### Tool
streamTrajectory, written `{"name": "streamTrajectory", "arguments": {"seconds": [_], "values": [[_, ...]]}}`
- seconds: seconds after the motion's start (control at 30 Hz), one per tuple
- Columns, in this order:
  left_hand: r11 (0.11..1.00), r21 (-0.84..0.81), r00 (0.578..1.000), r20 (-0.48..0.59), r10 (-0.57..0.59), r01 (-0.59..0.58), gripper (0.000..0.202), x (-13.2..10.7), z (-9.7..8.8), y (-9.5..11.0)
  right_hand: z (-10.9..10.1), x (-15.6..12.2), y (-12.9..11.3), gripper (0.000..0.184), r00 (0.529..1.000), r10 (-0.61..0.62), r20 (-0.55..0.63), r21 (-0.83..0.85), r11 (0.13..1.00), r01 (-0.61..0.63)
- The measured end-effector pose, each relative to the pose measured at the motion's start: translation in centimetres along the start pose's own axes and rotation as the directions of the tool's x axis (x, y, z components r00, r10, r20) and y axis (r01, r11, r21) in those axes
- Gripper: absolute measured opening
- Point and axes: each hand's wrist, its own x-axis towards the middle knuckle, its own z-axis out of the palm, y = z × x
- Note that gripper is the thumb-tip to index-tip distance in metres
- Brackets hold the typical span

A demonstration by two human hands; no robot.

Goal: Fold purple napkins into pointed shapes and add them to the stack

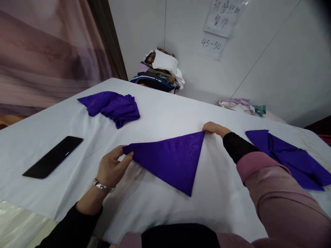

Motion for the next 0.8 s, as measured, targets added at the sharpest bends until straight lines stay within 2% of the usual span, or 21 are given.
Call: {"name": "streamTrajectory", "arguments": {"seconds": [0.2, 0.33, 0.63, 0.8], "values": [[0.963, 0.256, 0.996, -0.004, -0.086, 0.084, 0.029, 0.9, 1.1, -3.2, 0.0, -0.1, -0.1, 0.022, 0.999, 0.051, -0.002, 0.1, 0.994, -0.051], [0.943, 0.323, 0.996, 0.01, -0.089, 0.081, 0.031, 1.3, 1.6, -4.6, 0.1, 0.2, 0.1, 0.025, 0.998, 0.06, 0.003, 0.141, 0.988, -0.059], [0.916, 0.398, 0.997, 0.043, -0.067, 0.044, 0.033, 1.4, 1.5, -4.2, 0.0, 0.0, 1.3, 0.037, 1.0, 0.022, -0.017, 0.314, 0.949, -0.015], [0.903, 0.428, 0.998, 0.043, -0.051, 0.027, 0.036, 1.5, 1.7, -4.3, 0.3, -0.4, 2.6, 0.038, 0.999, -0.027, -0.043, 0.42, 0.906, 0.043]]}}
